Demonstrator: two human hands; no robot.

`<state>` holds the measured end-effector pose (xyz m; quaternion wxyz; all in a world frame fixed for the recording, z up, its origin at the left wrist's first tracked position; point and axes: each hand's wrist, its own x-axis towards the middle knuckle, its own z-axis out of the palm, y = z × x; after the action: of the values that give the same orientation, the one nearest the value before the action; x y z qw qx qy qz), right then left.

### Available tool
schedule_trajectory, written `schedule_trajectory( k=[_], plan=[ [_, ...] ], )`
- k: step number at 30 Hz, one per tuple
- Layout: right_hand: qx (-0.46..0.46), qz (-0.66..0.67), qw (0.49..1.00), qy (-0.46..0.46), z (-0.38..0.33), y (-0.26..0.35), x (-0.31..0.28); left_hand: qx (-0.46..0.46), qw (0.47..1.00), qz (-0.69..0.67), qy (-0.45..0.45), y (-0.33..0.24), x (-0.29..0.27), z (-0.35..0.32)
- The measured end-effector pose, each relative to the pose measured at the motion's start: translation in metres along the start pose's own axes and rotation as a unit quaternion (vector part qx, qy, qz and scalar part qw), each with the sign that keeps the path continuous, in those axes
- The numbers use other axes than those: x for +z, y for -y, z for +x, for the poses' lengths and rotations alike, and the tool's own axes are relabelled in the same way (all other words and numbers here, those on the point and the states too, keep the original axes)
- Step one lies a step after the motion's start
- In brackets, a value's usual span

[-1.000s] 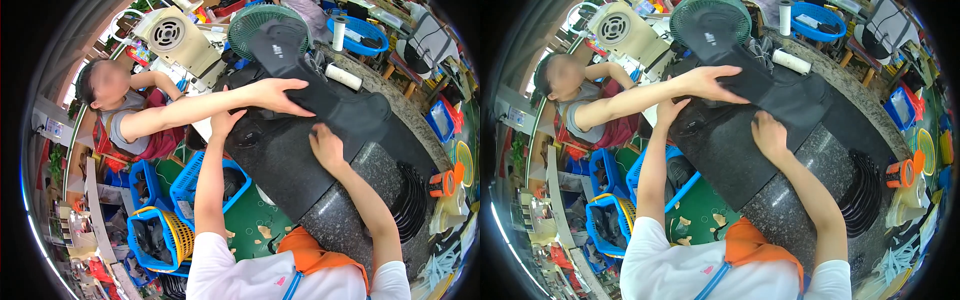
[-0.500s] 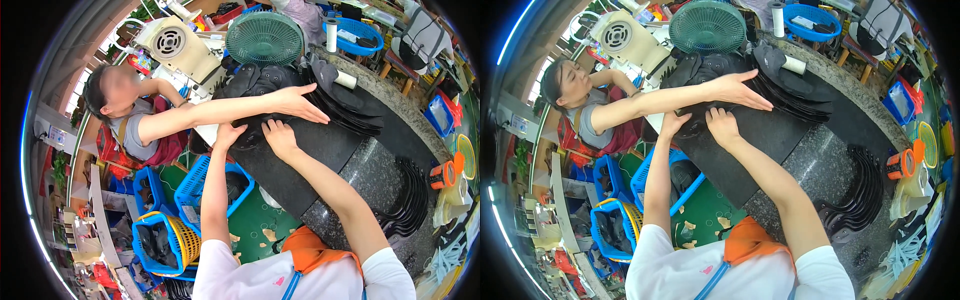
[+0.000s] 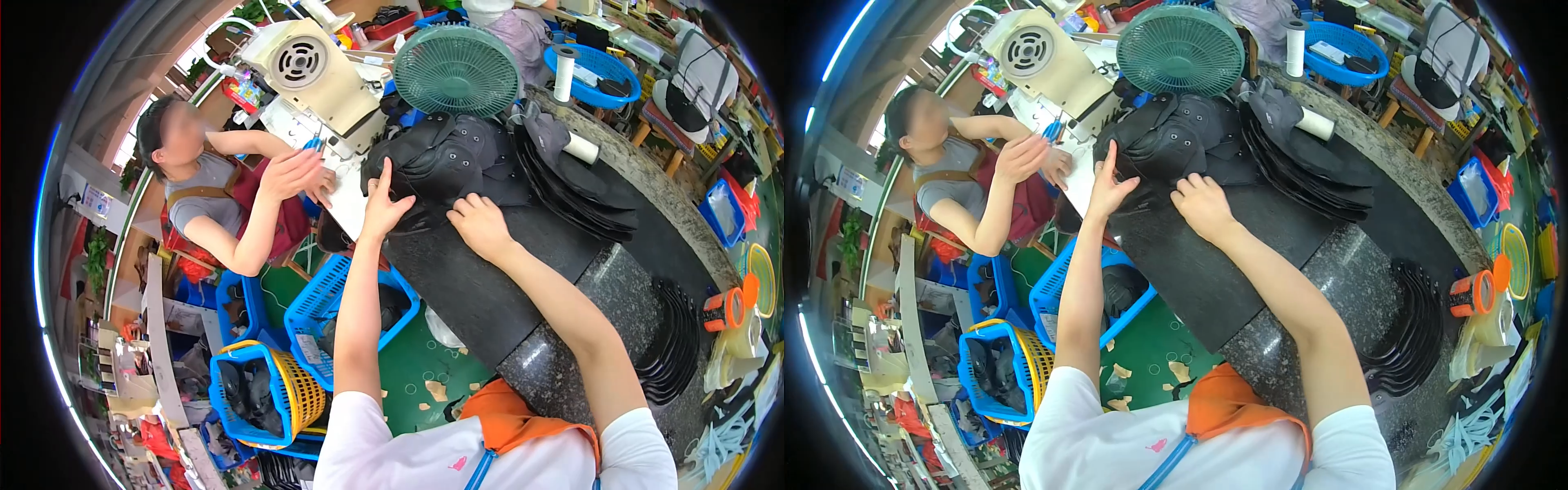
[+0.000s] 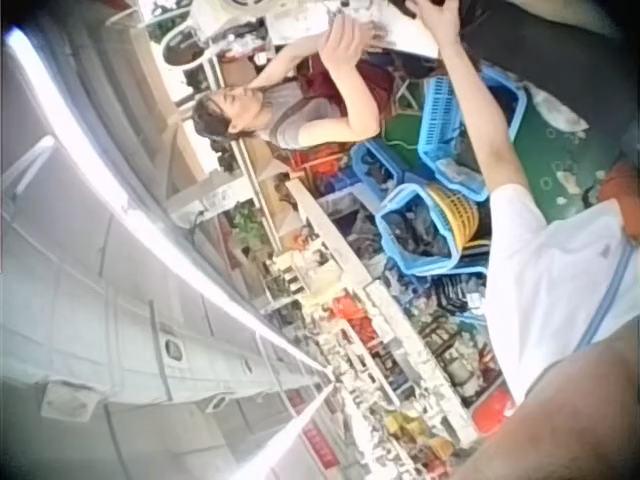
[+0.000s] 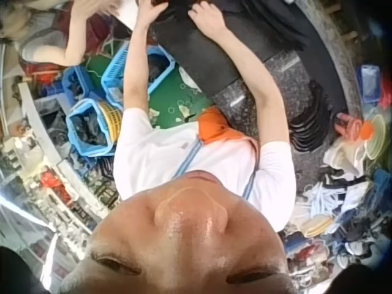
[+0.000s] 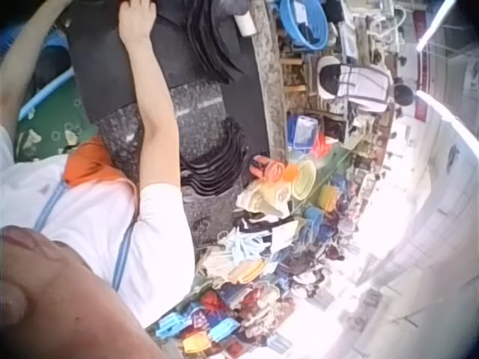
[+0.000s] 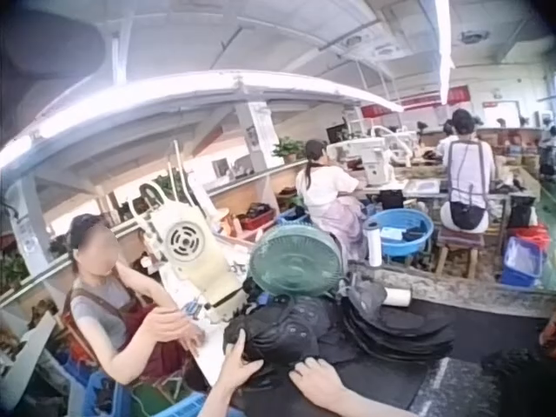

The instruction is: The person pours metal eyelets onto a workbench, takes stacked shoe components, and inserts the eyelets into the holes of each shoe component by hand.

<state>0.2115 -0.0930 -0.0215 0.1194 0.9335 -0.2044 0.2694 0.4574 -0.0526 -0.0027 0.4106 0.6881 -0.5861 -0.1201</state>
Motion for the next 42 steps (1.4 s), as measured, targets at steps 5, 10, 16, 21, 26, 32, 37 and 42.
schedule_trajectory(
  k=[5, 10, 16, 21, 26, 32, 37, 42],
  plan=[
    [0.137, 0.367, 0.920, 0.027, 0.009, 0.012, -0.063, 0.073, 0.989, 0.114, -0.060, 0.042, -0.019, 0.000],
    [0.169, 0.385, 0.905, -0.070, 0.070, -0.003, -0.130, 0.073, 0.975, 0.080, -0.192, 0.013, 0.021, -0.022],
    [0.051, 0.241, 0.968, -0.045, 0.209, 0.021, -0.051, 0.043, 0.956, 0.144, -0.251, 0.002, 0.031, -0.043],
    [0.085, 0.090, 0.989, 0.077, 0.184, 0.004, 0.022, 0.048, 0.959, 0.186, -0.206, -0.018, 0.042, -0.037],
    [-0.025, 0.067, 0.997, -0.038, 0.204, 0.036, -0.033, -0.009, 0.938, 0.200, -0.283, -0.005, 0.029, -0.051],
    [0.003, 0.096, 0.995, -0.034, 0.160, 0.080, -0.030, 0.054, 0.955, 0.265, -0.117, -0.027, 0.013, -0.087],
    [0.070, 0.049, 0.995, -0.050, 0.088, 0.043, 0.031, -0.124, 0.966, 0.185, -0.133, -0.038, 0.005, -0.129],
    [0.041, 0.120, 0.978, -0.167, 0.061, 0.044, -0.008, -0.053, 0.969, 0.192, -0.146, 0.002, 0.015, -0.093]
  ],
)
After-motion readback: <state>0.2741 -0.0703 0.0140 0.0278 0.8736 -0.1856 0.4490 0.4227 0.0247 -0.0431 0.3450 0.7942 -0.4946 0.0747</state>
